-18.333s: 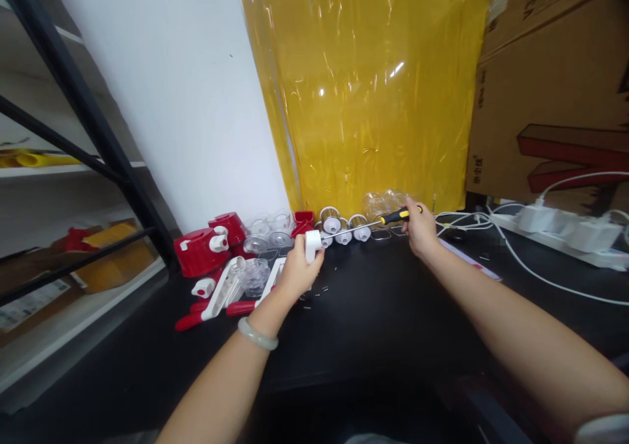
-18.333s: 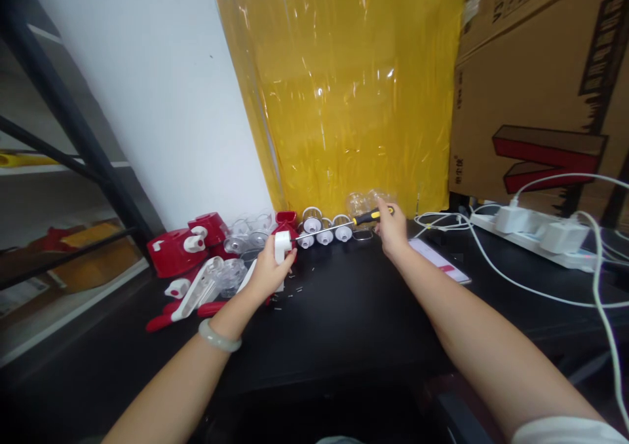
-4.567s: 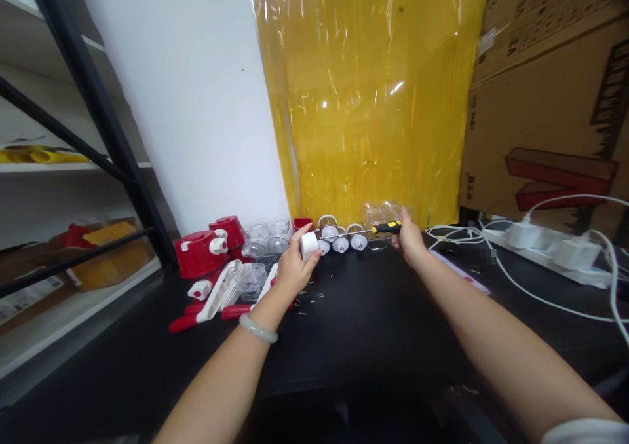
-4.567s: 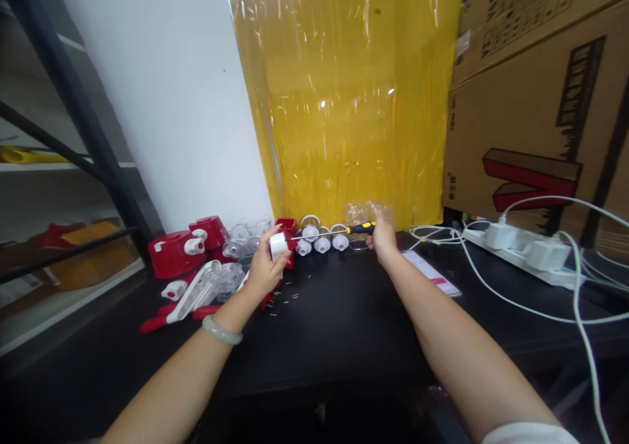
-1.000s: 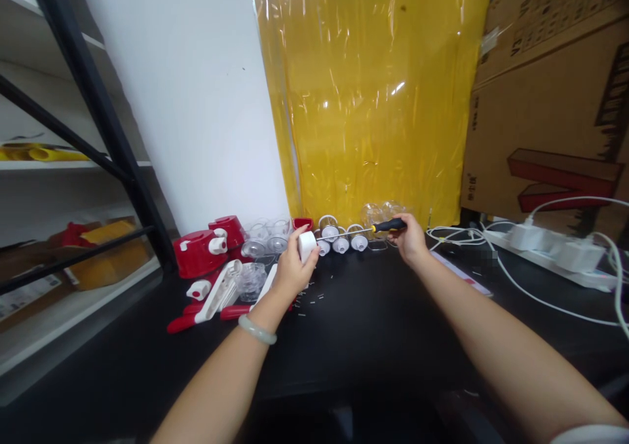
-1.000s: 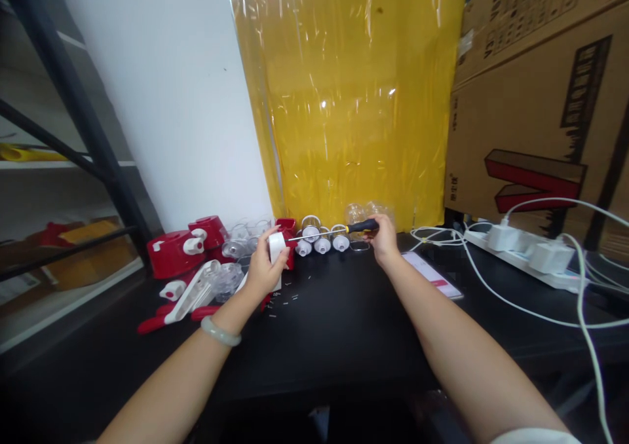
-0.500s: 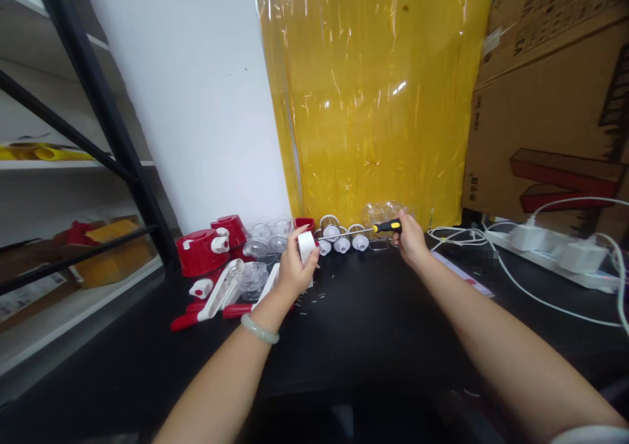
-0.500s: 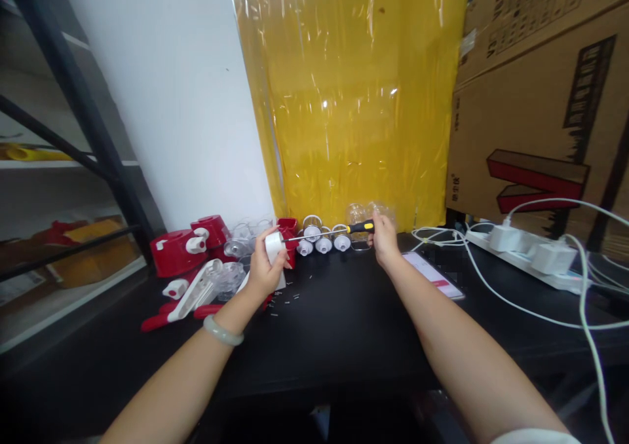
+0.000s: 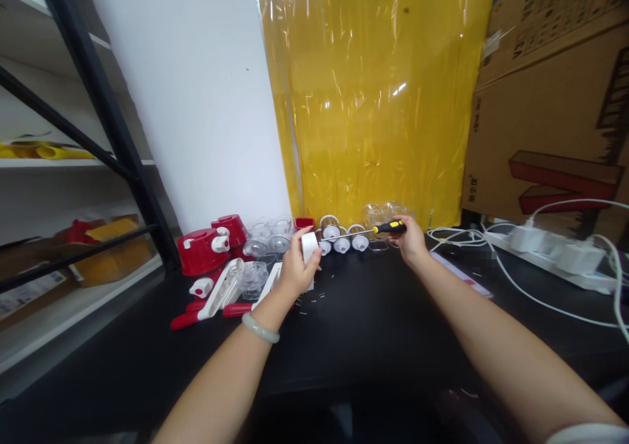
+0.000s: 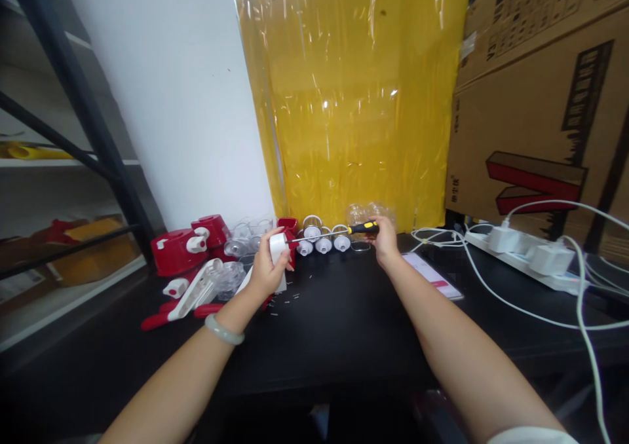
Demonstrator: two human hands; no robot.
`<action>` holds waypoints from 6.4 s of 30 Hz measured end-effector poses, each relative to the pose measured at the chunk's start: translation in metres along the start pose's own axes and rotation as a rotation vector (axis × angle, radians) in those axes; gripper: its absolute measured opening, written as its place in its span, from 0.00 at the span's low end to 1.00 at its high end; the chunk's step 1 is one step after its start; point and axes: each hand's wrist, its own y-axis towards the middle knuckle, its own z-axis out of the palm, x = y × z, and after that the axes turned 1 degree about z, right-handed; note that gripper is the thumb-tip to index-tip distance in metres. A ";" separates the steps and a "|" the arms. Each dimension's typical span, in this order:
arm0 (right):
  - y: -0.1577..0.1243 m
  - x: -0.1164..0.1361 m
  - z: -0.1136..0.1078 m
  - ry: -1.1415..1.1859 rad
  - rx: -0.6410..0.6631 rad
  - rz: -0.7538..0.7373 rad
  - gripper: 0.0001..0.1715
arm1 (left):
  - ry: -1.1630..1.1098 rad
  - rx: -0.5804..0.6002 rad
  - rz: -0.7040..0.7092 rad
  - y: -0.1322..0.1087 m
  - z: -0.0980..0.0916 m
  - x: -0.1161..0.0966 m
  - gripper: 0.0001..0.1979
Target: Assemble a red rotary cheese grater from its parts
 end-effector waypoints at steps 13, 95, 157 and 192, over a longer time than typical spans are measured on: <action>0.000 0.002 0.001 -0.046 -0.059 -0.110 0.26 | 0.001 0.013 0.009 0.001 -0.001 0.000 0.29; 0.001 -0.001 0.001 0.010 0.024 0.048 0.19 | -0.070 0.079 0.038 0.000 0.000 -0.002 0.25; 0.004 0.005 -0.003 -0.089 -0.102 -0.145 0.17 | 0.024 0.116 0.003 0.002 -0.001 -0.003 0.26; 0.002 0.009 0.000 -0.116 -0.052 -0.230 0.28 | 0.061 0.132 -0.100 0.004 -0.002 -0.005 0.25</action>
